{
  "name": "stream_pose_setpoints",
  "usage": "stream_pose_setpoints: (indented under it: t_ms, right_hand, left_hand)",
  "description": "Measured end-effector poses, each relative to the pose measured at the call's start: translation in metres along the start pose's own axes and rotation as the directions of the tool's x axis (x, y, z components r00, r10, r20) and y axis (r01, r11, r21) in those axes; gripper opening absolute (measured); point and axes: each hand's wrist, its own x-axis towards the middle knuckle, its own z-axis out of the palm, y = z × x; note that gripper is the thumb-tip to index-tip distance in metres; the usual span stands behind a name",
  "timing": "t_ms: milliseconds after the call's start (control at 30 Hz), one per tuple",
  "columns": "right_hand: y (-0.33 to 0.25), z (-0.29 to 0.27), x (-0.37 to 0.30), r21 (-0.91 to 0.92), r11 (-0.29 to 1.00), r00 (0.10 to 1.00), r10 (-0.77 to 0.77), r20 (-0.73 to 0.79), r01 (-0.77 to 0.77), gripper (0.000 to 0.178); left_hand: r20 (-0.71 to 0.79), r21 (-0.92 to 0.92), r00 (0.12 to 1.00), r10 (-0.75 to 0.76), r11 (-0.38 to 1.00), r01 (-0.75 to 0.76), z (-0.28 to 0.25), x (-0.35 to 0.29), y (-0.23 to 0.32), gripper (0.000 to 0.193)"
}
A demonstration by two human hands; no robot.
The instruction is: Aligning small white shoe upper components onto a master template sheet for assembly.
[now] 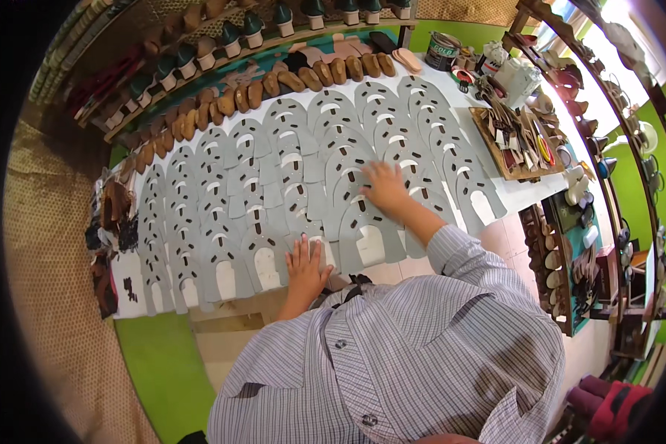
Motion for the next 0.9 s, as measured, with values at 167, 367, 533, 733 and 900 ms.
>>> stream_pose_setpoints:
  t_ms: [167, 367, 533, 733, 900]
  right_hand:
    - [-0.059, 0.010, -0.055, 0.052, 0.959, 0.960, -0.280, 0.002, 0.280, 0.058]
    - [-0.085, 0.042, -0.088, 0.094, 0.945, 0.949, -0.313, -0.027, 0.314, 0.063]
    - [-0.087, 0.041, -0.087, 0.077, 0.963, 0.965, -0.262, 0.028, 0.259, 0.066]
    - [-0.093, 0.033, -0.084, 0.097, 0.971, 0.973, -0.224, 0.053, 0.218, 0.065]
    - [-0.102, 0.030, -0.073, 0.091, 0.981, 0.985, -0.174, 0.005, 0.173, 0.058]
  left_hand:
    - [-0.028, 0.041, 1.000, 0.009, 0.999, -0.008, 0.016, -0.005, -0.007, 0.067]
    - [-0.081, 0.078, 0.996, 0.032, 0.997, -0.026, 0.017, -0.003, -0.005, 0.070]
    - [-0.066, 0.045, 0.998, 0.003, 0.999, 0.000, 0.018, -0.004, -0.006, 0.067]
    - [-0.022, 0.000, 0.998, 0.065, 0.998, -0.065, 0.008, -0.006, -0.011, 0.062]
    - [0.000, -0.110, 0.991, 0.134, 0.985, -0.133, -0.003, -0.009, -0.024, 0.049]
